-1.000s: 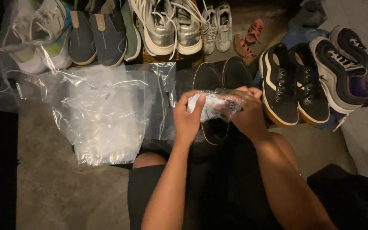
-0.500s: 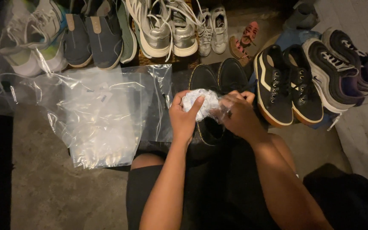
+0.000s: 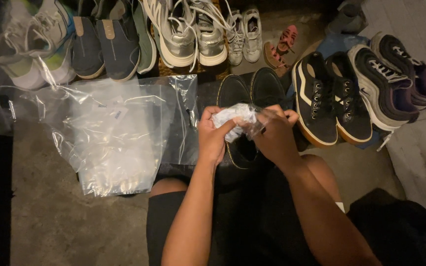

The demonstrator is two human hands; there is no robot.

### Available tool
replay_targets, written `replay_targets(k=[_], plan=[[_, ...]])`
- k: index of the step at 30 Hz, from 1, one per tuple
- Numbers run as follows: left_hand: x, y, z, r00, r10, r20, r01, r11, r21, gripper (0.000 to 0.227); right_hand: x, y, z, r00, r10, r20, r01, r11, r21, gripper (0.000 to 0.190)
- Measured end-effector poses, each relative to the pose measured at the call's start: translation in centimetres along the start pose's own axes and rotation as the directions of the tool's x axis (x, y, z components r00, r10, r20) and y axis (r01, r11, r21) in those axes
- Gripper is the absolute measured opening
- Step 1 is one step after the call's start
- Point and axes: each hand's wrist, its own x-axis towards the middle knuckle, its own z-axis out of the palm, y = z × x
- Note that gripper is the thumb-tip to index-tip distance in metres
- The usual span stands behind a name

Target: The person wipes a pair of black shoes with a white cloth, then places them into a clear plastic bag. The surrounding area contains multiple other shoes and plastic bags.

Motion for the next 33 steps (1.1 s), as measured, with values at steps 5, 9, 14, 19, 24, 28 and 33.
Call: replay_targets(k=[5,9,14,19,24,28,33], plan=[[-0.2,1.3,0.5,1.000,0.004,0.008,-0.004,0.999,0.043,0.047,-0.2,0.5,1.3,0.999,0.008,-0.041,-0.005,0.998,0.066,0.018],[-1.1,4.6,0.4,0.971,0.092,0.221,-0.175,0.903,0.392,0.055,-0.3,1.1,1.7,0.997,0.042,-0.072,-0.030,0.986,0.163,0.015],[-2.3,7.8,0.1,0.911,0.017,0.412,-0.282,0.756,0.591,0.055,-0.4,0.3,1.8,0.996,-0.062,-0.066,0.071,0.985,0.156,0.016],[-2.9,9.1,-1.6,0.910,0.018,0.415,-0.341,0.603,0.721,0.033,-0.3,-1.7,1.8,0.992,-0.072,-0.108,0.090,0.980,0.175,0.016],[-4.8,12.7,-4.6,0.980,0.140,0.144,-0.200,0.618,0.761,0.018,-0.5,-2.4,1.2,0.943,-0.038,-0.331,0.160,0.922,0.352,0.025],[-5.3,15.4,-12.0,0.915,0.029,-0.403,0.049,0.982,0.181,0.007,-0.4,-2.1,1.6,0.907,0.048,-0.419,0.179,0.855,0.487,0.021],[-5.4,13.2,-25.4,0.552,0.453,-0.700,0.171,0.760,0.627,0.022,-0.4,-1.7,1.6,0.886,0.184,-0.426,0.120,0.797,0.592,0.014]])
